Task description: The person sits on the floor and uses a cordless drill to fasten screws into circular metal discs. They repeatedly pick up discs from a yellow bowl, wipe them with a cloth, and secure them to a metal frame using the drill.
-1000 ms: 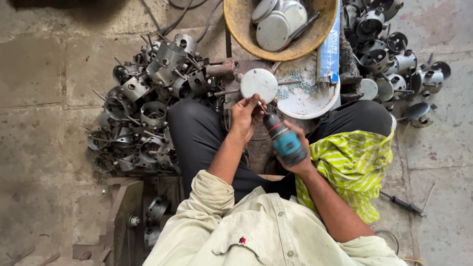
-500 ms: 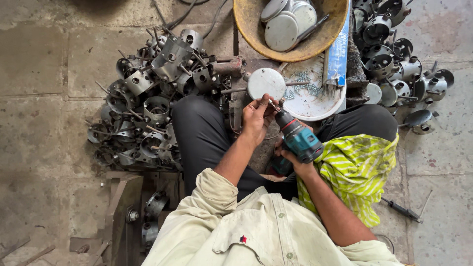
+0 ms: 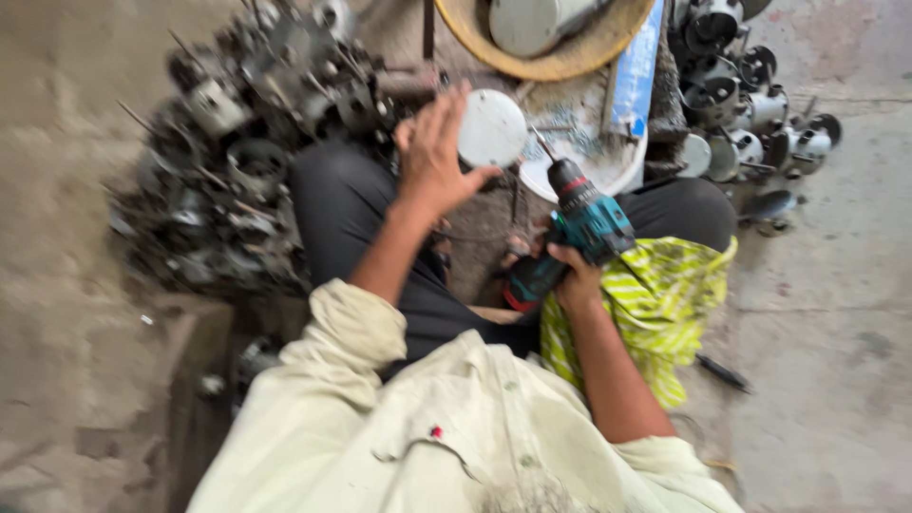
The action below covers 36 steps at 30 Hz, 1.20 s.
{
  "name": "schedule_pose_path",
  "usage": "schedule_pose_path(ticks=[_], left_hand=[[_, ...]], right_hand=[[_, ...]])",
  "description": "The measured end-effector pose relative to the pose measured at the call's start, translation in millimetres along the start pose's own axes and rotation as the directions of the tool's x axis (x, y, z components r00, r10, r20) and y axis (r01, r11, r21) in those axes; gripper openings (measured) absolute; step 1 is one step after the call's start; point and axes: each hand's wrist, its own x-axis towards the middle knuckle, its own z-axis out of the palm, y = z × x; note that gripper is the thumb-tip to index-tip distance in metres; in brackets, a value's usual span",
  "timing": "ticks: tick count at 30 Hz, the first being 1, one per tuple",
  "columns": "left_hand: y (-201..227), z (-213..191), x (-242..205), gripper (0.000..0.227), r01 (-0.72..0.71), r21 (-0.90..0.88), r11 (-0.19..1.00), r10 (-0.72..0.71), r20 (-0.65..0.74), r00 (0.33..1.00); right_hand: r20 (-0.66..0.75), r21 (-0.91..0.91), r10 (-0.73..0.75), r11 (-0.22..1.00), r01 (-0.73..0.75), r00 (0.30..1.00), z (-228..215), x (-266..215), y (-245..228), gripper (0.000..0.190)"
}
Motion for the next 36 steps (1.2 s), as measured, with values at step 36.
schedule_pose_path(ticks=[36], left_hand=[[-15,-8,-12,0.112,-0.239,-0.036,0.970,0.241,0.065,0.968]], right_hand=[[0.159,-0.782,-0.136,0.587,0.208,0.978,57,-50,-84,0.083]])
